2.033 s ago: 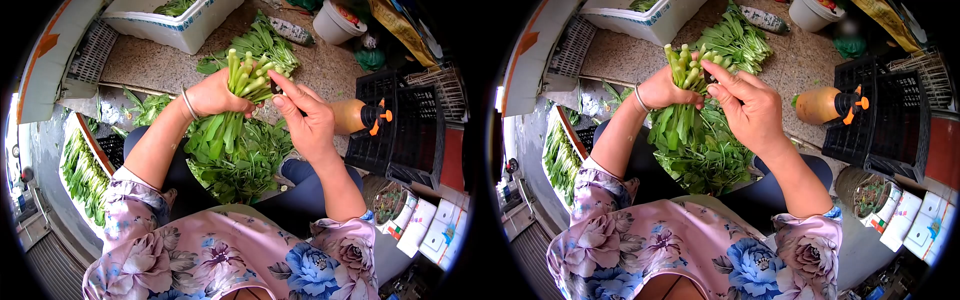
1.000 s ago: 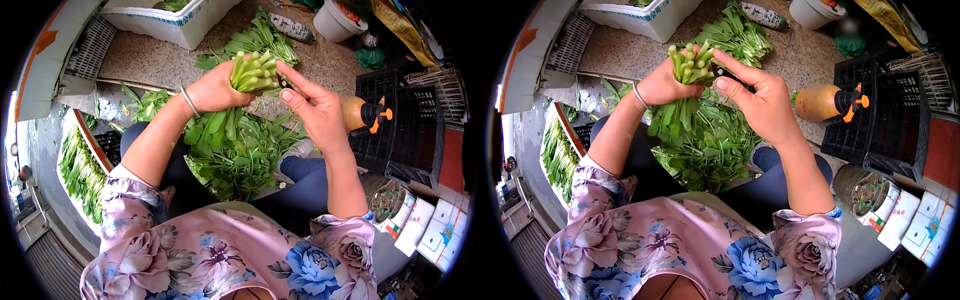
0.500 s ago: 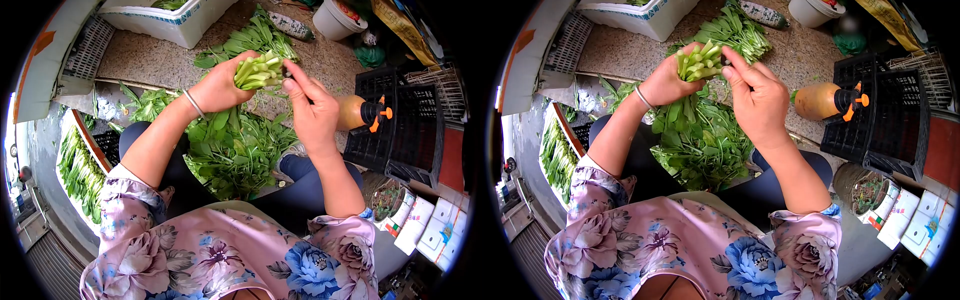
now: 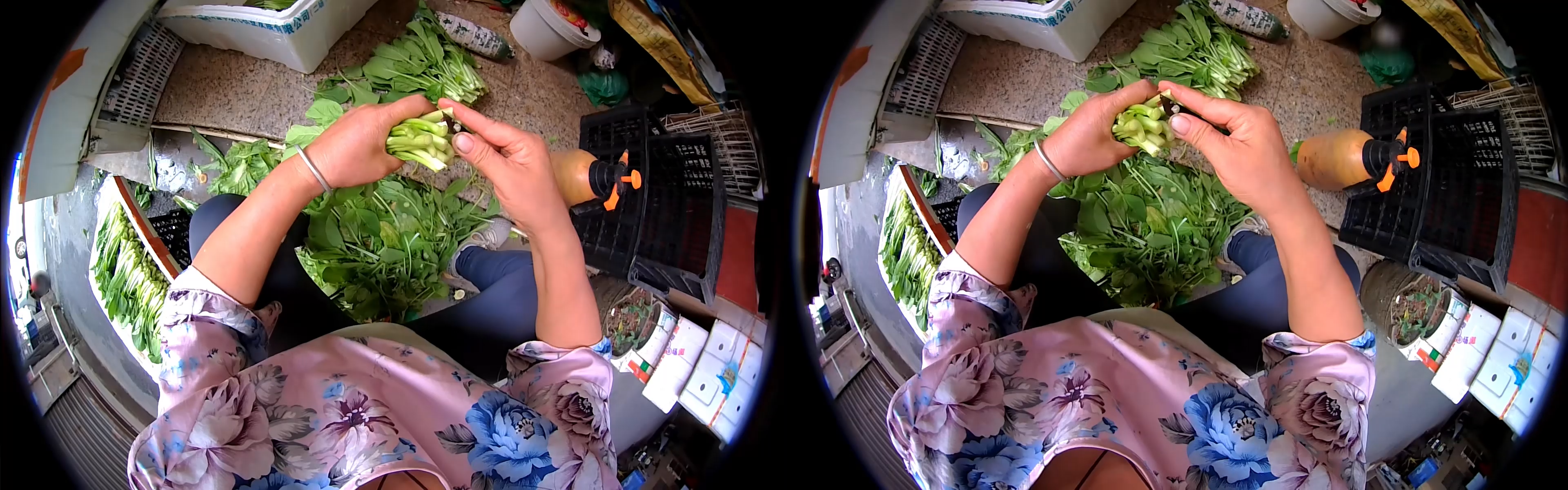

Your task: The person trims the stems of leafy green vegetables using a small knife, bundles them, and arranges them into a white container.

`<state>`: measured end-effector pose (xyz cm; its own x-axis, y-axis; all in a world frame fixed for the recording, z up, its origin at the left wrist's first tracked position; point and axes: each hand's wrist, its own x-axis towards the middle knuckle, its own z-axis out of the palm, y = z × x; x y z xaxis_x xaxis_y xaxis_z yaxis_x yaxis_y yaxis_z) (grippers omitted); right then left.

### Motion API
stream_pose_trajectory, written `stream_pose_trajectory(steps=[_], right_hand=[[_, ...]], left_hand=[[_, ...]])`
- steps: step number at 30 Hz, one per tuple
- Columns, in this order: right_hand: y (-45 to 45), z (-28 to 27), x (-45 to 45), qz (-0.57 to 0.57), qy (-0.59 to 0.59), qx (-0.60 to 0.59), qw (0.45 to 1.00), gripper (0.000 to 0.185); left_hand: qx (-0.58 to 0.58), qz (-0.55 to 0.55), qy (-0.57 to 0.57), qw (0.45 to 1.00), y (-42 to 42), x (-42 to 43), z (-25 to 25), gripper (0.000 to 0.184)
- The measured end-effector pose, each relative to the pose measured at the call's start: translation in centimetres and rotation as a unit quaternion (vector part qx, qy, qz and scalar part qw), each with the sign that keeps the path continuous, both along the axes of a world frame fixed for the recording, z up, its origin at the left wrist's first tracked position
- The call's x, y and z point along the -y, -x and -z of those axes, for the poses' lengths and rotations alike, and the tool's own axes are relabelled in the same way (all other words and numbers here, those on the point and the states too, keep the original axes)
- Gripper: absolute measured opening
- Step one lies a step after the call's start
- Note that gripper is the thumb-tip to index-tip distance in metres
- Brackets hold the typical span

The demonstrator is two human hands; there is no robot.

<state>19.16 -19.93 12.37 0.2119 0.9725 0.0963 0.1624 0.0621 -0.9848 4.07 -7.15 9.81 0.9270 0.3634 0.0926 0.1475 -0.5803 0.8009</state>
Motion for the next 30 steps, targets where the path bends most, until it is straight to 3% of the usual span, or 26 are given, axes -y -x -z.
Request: stream_pose_trajectory(steps=[3, 5, 8, 10, 12, 14, 16, 22, 30], right_hand=[[0.1, 0.0, 0.3, 0.059, 0.04, 0.051, 0.996, 0.029], [0.3, 0.0, 0.1, 0.149, -0.033, 0.271, 0.951, 0.028], [-0.9, -0.2, -0.2, 0.239, -0.069, 0.306, 0.919, 0.028], [-1.3, -0.2, -0.2, 0.213, -0.079, 0.252, 0.941, 0.03], [-0.6, -0.5, 0.2, 0.105, -0.06, 0.092, 0.988, 0.036], [0.3, -1.7, 0.8, 0.059, -0.046, 0.092, 0.993, 0.038], [0.8, -1.9, 0.9, 0.013, -0.033, 0.094, 0.995, 0.04], [1.2, -1.0, 0.5, 0.034, -0.059, 0.135, 0.989, 0.04], [1.7, 0.1, 0.0, 0.069, -0.053, 0.105, 0.991, 0.035]], left_hand=[[0.038, 0.009, 0.02, 0.999, -0.1, 0.1, 0.3, 0.054], [0.045, 0.006, 0.035, 0.998, -0.1, 0.1, 0.3, 0.056], [0.047, 0.013, 0.075, 0.996, -0.3, 0.1, 0.5, 0.054], [0.095, -0.008, 0.236, 0.967, -0.4, 0.4, 0.8, 0.049], [0.09, 0.001, 0.244, 0.966, -0.4, 0.2, 0.1, 0.048], [0.084, 0.009, 0.253, 0.964, -0.3, 0.1, -0.4, 0.047], [0.059, 0.0, 0.363, 0.93, -0.3, 0.2, -0.7, 0.047], [0.033, -0.02, 0.352, 0.935, -0.7, 0.4, -0.4, 0.045], [0.076, -0.033, 0.309, 0.947, -1.0, 0.8, 0.4, 0.045]])
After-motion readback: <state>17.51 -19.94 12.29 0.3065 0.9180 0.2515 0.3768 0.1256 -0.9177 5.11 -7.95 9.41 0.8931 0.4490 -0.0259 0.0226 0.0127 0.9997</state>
